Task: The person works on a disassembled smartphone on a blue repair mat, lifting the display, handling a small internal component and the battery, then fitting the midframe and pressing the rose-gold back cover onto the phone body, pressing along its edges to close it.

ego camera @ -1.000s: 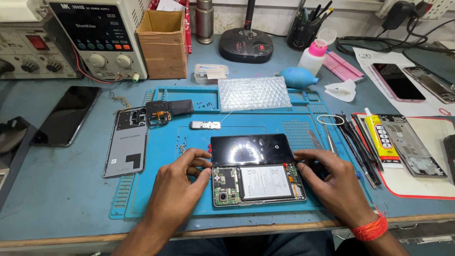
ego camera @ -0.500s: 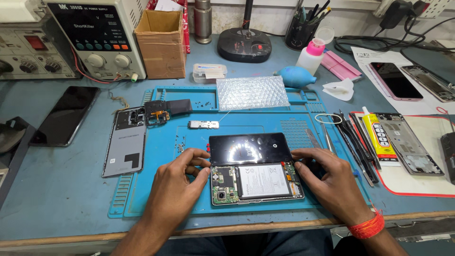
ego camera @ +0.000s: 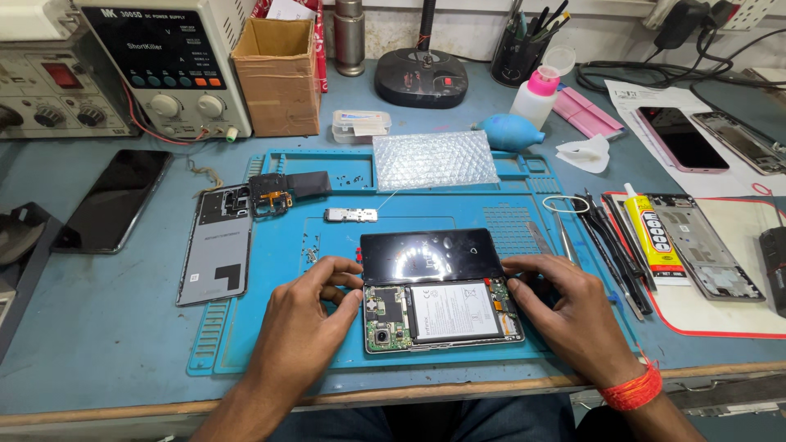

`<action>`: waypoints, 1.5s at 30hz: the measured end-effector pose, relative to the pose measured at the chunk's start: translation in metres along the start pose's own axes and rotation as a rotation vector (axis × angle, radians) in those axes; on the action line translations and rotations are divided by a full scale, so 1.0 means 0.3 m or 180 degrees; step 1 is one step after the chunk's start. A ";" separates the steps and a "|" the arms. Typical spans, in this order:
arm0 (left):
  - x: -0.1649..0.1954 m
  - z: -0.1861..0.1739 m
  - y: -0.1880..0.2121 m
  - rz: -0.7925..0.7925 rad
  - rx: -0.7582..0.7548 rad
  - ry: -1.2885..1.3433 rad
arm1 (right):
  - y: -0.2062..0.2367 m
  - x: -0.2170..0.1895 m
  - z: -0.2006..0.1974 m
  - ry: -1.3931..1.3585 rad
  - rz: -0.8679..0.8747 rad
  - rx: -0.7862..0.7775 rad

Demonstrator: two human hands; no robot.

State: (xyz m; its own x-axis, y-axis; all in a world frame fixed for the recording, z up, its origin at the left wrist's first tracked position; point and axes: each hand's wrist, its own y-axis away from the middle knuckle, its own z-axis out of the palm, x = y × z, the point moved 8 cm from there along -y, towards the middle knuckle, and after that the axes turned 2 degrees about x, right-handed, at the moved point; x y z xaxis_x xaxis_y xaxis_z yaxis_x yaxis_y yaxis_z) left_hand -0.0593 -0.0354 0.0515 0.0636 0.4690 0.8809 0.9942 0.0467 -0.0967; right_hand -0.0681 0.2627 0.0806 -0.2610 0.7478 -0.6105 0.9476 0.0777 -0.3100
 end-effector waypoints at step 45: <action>0.005 -0.001 0.001 0.0049 -0.0003 0.0006 | 0.002 -0.016 -0.001 -0.0029 -0.0070 -0.0018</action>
State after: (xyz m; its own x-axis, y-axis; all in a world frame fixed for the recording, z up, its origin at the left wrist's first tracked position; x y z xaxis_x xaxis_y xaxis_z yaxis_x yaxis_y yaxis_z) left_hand -0.0590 -0.0349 0.0529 0.0792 0.4680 0.8802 0.9932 0.0386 -0.1099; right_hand -0.0663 0.2594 0.0836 -0.2834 0.7399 -0.6101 0.9426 0.0978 -0.3192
